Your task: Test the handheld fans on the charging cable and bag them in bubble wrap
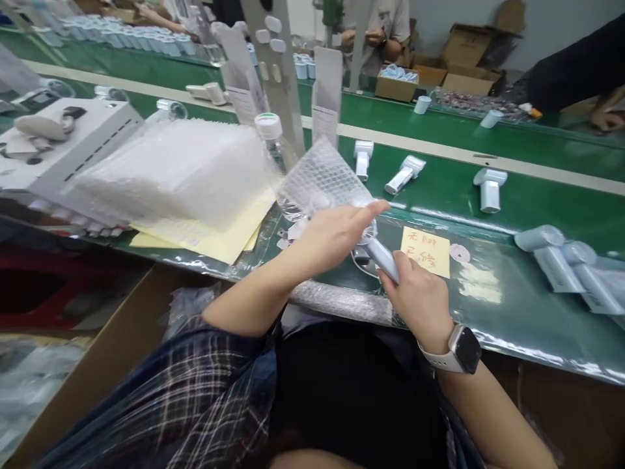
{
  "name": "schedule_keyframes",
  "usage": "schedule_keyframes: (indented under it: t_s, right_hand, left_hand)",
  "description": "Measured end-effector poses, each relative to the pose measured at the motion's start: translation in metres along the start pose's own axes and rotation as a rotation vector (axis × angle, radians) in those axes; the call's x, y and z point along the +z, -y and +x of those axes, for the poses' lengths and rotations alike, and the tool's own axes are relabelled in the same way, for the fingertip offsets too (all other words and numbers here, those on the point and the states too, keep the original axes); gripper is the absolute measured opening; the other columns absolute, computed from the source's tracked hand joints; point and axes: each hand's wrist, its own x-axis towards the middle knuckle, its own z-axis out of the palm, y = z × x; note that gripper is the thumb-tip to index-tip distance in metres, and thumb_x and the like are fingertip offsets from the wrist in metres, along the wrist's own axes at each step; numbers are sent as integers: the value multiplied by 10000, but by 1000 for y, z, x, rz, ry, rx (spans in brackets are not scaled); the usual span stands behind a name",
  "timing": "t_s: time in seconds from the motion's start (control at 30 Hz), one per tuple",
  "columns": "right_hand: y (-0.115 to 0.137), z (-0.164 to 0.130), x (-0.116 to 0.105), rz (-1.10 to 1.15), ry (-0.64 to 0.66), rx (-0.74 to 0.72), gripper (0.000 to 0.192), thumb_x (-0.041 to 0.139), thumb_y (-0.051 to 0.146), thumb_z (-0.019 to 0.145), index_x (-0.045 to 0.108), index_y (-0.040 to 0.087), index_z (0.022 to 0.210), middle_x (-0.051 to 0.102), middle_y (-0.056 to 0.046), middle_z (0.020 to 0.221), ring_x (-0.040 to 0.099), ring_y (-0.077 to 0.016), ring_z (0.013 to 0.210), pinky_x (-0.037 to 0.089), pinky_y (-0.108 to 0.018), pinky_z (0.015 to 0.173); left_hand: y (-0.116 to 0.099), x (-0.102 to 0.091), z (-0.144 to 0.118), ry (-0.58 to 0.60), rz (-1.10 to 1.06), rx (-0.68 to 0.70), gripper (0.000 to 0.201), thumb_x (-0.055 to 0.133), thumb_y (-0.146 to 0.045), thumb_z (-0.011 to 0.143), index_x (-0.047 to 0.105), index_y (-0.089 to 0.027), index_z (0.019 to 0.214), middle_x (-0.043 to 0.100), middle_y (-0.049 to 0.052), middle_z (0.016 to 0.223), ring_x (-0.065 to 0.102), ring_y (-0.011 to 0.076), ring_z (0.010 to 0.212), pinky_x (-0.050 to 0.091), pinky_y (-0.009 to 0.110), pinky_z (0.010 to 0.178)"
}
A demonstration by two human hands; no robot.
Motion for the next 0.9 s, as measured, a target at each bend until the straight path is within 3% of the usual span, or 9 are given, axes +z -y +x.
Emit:
schedule_keyframes:
  t_s: [0.1,0.17,0.33,0.47,0.53,0.6,0.67,0.8,0.9]
  right_hand:
    - [1,0,-22,4,21,42,318,602,438,1026,663,171,1187,764,-112,909,709,-255,744,271,-313,584]
    - [5,-1,-30,-9,34,91,325,585,428,1038,661,158,1203,768,-127,939,712,-254,758,273,-316,585]
    - [2,-2,-33,185,158,6,300,664,409,1011,687,175,1198,779,-107,980,726,-252,843,366,-307,641]
    - [-18,-15,-41,784,84,248,350,681,514,977,694,171,1045,753,-66,900,687,-214,801,470,-295,689]
    - [-20,-31,-48,1196,195,119,506,701,644,920,685,166,1087,744,-55,897,663,-192,744,514,-294,667]
    - [-17,-49,-56,1390,233,-28,651,752,708,847,672,166,1198,750,-58,944,666,-193,759,550,-305,679]
    - [-12,-65,-63,1326,87,-45,641,787,665,828,682,177,1231,751,-50,947,665,-197,777,556,-303,688]
    - [-10,-85,-78,912,-304,97,319,680,383,888,734,195,1141,712,-5,766,587,-157,580,519,-288,585]
    - [-18,-92,-91,701,-387,62,366,605,270,832,740,182,1160,761,-25,816,629,-165,571,535,-295,593]
  left_hand:
    - [2,-15,0,-137,-17,-39,481,445,-175,1022,480,-182,1502,715,23,919,660,166,785,496,267,736]
    - [3,-19,4,-128,-25,-23,484,458,-180,1015,462,-173,1499,690,2,857,636,152,716,478,256,692]
    - [-10,-8,5,102,157,433,478,452,-117,1011,474,-174,1484,704,30,878,668,178,779,477,265,708]
    - [-36,-15,1,13,144,527,451,450,-136,1051,443,-175,1500,737,54,941,700,189,820,479,264,701]
    - [-54,-27,-1,-27,63,496,456,456,-160,1064,436,-230,1515,747,37,966,708,176,809,469,253,673]
    - [-72,-40,-3,-67,-32,485,481,460,-172,1073,426,-288,1538,751,17,988,711,162,820,483,247,688]
    - [-87,-51,-4,-67,-102,531,505,466,-165,1071,421,-303,1554,755,21,1041,714,159,858,505,249,727]
    - [-105,-58,1,61,-94,641,467,478,-119,1039,499,-262,1484,754,40,1073,712,170,882,501,256,733]
    - [-111,-52,8,-30,-242,515,466,498,-121,1027,481,-255,1472,723,-16,930,631,116,697,457,226,656]
